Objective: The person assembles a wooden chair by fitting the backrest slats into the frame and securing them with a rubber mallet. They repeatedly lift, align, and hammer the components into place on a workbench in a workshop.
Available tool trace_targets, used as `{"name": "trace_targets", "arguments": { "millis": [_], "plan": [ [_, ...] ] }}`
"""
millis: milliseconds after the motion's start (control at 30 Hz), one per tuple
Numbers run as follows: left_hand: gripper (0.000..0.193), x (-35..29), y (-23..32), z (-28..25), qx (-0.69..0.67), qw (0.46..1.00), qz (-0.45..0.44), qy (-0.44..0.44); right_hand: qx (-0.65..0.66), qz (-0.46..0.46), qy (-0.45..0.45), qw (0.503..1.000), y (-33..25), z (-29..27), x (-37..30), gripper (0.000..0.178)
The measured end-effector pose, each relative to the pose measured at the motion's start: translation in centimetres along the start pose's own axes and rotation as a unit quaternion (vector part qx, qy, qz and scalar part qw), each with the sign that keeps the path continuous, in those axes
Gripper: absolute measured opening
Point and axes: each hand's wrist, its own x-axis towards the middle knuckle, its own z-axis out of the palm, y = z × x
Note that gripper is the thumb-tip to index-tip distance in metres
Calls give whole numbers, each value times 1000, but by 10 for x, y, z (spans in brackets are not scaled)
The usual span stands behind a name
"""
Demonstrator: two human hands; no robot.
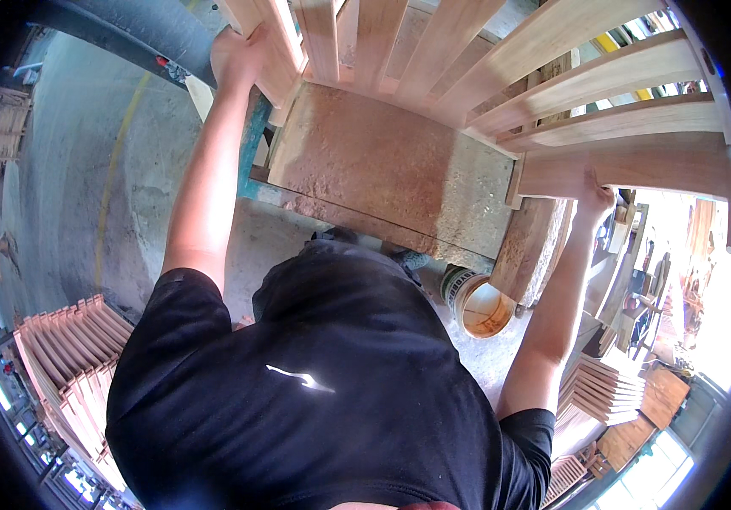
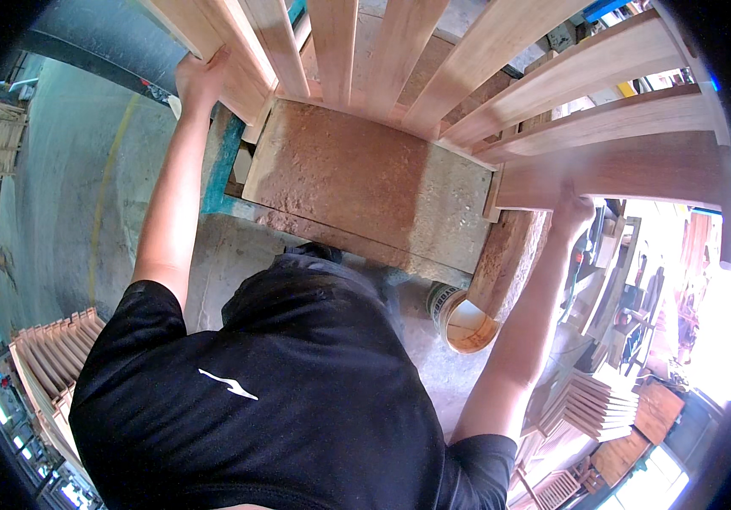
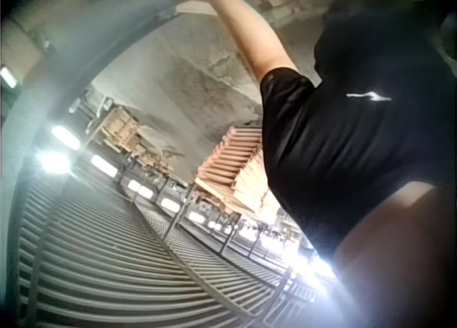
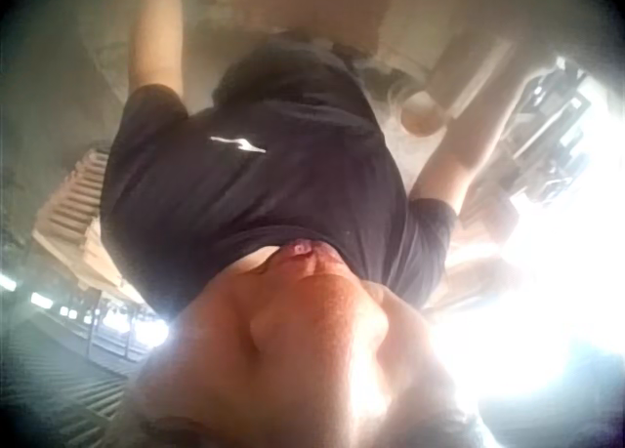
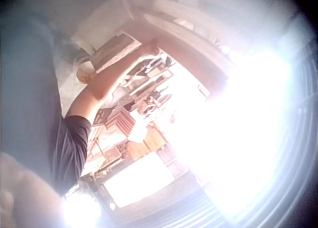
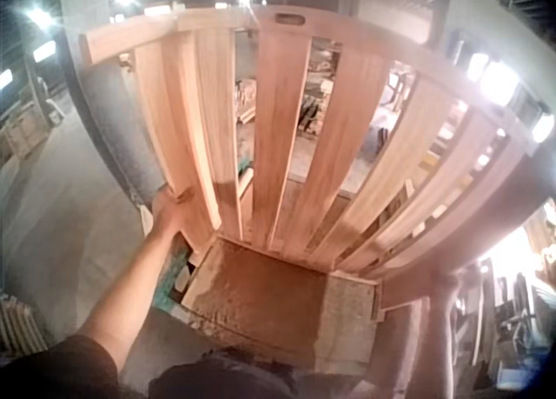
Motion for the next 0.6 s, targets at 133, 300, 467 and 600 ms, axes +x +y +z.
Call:
{"name": "trace_targets", "arguments": {
  "millis": [133, 300, 467, 600],
  "plan": [
    [41, 1, 1, 0, -21, 1000, 18, 6, 12, -6, 13, 1000, 3, 0, 1, 35],
    [41, 0, 2, -3, -15, 1000, 9, 0, 1, 12, 9, 1000, 2, -2, 1, 35],
    [44, -3, 12, -10, 13, 1000, -14, -21, 18, -3, -6, 1000, -3, -2, -3, 34],
    [44, -2, 16, -12, 47, 998, -17, -26, 18, 3, 11, 1000, -3, 0, -3, 35]
  ]
}}
